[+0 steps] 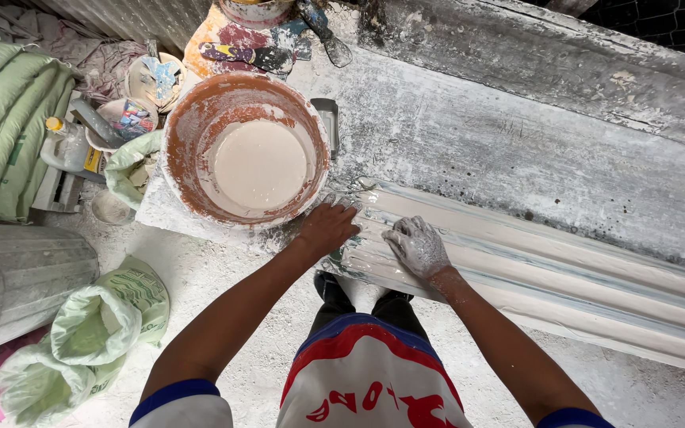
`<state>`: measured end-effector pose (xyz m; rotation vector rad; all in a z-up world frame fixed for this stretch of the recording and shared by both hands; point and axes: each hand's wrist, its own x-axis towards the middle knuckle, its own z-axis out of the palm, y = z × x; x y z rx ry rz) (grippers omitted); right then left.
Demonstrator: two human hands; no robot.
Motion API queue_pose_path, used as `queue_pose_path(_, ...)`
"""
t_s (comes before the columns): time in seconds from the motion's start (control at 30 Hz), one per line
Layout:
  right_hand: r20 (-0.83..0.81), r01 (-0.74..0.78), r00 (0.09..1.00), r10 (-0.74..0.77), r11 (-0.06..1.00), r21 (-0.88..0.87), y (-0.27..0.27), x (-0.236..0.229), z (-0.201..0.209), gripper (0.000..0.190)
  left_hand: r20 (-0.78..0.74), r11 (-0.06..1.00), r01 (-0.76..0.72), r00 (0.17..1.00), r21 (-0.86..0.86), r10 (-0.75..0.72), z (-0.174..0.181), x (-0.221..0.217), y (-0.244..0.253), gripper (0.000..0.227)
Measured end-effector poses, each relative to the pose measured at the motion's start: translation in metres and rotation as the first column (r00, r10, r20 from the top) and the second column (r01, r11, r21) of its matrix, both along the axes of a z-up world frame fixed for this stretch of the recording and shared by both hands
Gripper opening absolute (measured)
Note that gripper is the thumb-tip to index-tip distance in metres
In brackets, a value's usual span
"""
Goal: The person prepares a long rectangular mold by securing a green string at one end, then pours a white liquid plaster mixture from a bucket into the mold. They use a red trowel to spread and smooth the plaster evenly along the length of the mold.
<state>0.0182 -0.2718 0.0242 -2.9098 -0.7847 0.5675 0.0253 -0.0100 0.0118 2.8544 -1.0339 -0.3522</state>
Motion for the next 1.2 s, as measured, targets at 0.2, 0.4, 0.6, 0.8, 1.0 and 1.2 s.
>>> queue_pose_path(0.2,0.025,0.044,0.999,-0.045,0.999,0.031,-0.031,-0.008,-0.007,0.031,-0.003,0.999,0.001,1.0,0.032,-0.001,0.007,-0.002,-0.01,0.025)
queue_pose_path(0.4,0.052,-0.125,0.991,0.122,0.989,0.075,-0.055,-0.016,0.006,0.059,0.222,0.959,-0.09,0.963,-0.268,0.153,0.019,0.009,-0.019,0.028)
queue_pose_path(0.6,0.086,0.007,0.995,-0.044,0.92,0.391,-0.051,-0.001,0.021,0.027,0.028,0.722,-0.62,0.753,-0.307,0.658,-0.004,0.045,-0.022,0.039)
queue_pose_path(0.8,0.102,0.084,0.981,-0.164,0.837,0.541,-0.017,0.026,0.012,0.026,-0.171,0.474,-0.741,0.606,-0.476,0.777,-0.023,0.045,-0.022,0.029)
queue_pose_path(1.0,0.207,-0.051,0.973,-0.106,0.771,0.634,0.044,0.061,0.025,0.025,-0.024,0.644,-0.653,0.71,-0.399,0.704,0.011,0.027,-0.022,0.031)
queue_pose_path(1.2,-0.134,0.095,0.99,-0.039,0.893,0.441,0.055,0.092,0.003,0.018,-0.007,0.656,-0.587,0.748,-0.474,0.663,0.009,0.02,-0.019,0.038)
